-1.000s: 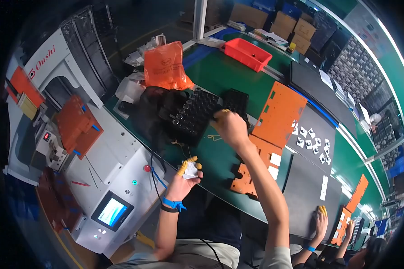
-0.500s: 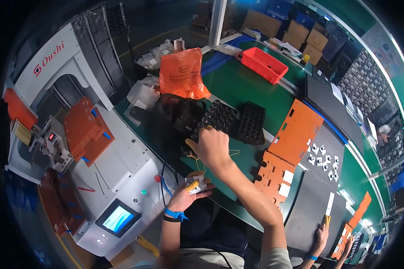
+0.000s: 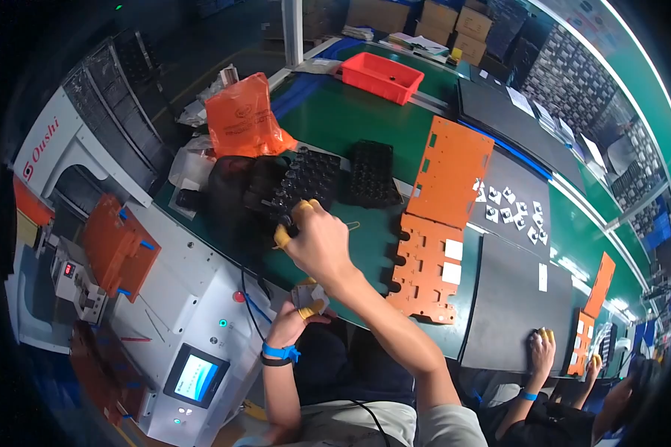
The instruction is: Placing small electronic parts into plastic housings and loading them into a machine for processing.
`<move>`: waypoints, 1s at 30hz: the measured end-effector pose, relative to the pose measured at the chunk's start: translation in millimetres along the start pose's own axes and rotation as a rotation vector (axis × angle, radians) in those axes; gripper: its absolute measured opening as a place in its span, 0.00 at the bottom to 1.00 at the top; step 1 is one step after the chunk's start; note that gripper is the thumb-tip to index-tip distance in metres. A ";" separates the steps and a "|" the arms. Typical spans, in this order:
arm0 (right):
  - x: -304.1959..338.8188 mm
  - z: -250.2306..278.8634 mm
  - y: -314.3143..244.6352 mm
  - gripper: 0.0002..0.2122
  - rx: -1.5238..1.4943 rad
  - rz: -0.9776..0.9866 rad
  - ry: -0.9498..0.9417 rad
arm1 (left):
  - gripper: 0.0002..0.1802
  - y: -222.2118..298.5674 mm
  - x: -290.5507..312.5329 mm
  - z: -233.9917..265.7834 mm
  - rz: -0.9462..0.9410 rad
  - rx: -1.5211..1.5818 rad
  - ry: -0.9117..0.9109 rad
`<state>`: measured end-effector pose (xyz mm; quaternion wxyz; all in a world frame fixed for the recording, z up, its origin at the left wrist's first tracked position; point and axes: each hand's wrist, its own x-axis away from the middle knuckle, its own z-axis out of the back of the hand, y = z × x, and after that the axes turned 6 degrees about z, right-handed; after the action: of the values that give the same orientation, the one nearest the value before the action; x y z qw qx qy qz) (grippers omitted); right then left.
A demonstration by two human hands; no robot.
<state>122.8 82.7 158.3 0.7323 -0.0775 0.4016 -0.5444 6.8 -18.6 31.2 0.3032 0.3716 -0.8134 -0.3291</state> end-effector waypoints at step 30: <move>151.4 149.5 42.1 0.13 -0.518 -0.228 -0.195 | 0.35 6.1 -3.7 -106.4 -0.492 -0.479 0.059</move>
<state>267.1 -79.3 158.3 0.6576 -0.3581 0.4436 -0.4926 84.8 -45.5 98.7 0.3168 0.4841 -0.5899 -0.5632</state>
